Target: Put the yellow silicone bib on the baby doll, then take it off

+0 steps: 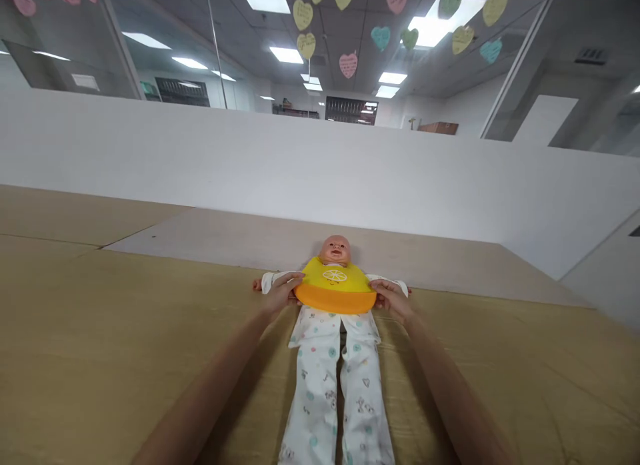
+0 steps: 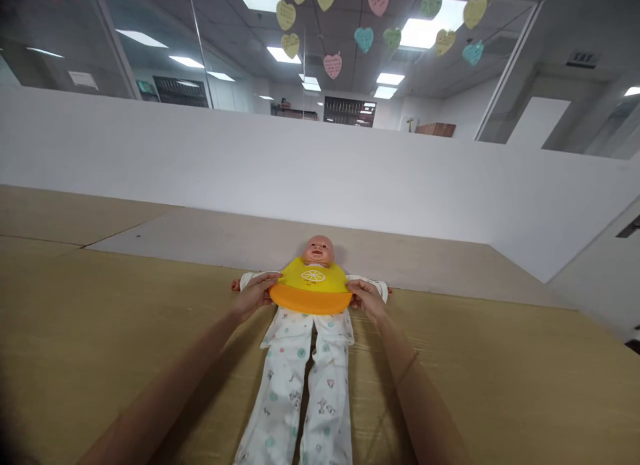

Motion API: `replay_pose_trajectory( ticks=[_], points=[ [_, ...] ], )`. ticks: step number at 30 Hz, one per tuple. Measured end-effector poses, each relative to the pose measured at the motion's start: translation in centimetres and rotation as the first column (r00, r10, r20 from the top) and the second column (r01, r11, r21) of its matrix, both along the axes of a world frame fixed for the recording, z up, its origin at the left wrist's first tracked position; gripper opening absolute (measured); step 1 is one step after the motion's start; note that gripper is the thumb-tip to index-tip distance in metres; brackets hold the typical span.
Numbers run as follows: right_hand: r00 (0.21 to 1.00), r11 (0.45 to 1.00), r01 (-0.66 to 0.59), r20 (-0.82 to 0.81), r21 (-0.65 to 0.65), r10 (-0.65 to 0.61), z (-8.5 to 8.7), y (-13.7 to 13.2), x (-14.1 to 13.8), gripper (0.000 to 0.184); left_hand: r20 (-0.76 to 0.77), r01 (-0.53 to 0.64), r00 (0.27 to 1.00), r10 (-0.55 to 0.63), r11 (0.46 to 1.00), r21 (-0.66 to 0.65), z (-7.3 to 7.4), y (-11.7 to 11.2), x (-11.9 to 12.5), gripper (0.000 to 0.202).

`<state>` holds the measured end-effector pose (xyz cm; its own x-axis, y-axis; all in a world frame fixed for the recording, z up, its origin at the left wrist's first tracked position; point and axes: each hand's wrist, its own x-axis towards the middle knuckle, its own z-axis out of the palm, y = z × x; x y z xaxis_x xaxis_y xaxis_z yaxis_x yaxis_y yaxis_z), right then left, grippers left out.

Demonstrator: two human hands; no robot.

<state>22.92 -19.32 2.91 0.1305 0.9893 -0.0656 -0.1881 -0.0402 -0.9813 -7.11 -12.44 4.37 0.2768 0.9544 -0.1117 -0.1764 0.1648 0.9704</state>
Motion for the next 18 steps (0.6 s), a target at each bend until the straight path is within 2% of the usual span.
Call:
replay_pose_trajectory(
  ticks=[4, 8, 12, 18],
  points=[
    [0.999, 0.998, 0.054, -0.005, 0.03, -0.054, -0.2, -2.7, -0.6, 0.045, 0.048, -0.009, 0.999, 0.004, 0.996, 0.087, -0.4, -3.4, 0.2, 0.058],
    [0.996, 0.995, 0.081, 0.034, 0.066, -0.083, -1.0, -4.4, -0.6, 0.055, 0.062, -0.087, 0.995, 0.078, 0.984, 0.153, -1.1, -5.5, 1.3, 0.054],
    [0.998, 0.992, 0.063, 0.023, 0.11, -0.066, -1.7, -5.1, -1.0, 0.059, 0.104, -0.153, 0.985, 0.136, 0.971, 0.185, -2.0, -6.2, 2.0, 0.05],
    [0.992, 0.981, 0.107, 0.052, 0.162, -0.116, -1.9, -5.3, -1.8, 0.063, 0.092, -0.098, 0.993, 0.078, 0.966, 0.238, -2.9, -6.3, 1.2, 0.056]
  ],
)
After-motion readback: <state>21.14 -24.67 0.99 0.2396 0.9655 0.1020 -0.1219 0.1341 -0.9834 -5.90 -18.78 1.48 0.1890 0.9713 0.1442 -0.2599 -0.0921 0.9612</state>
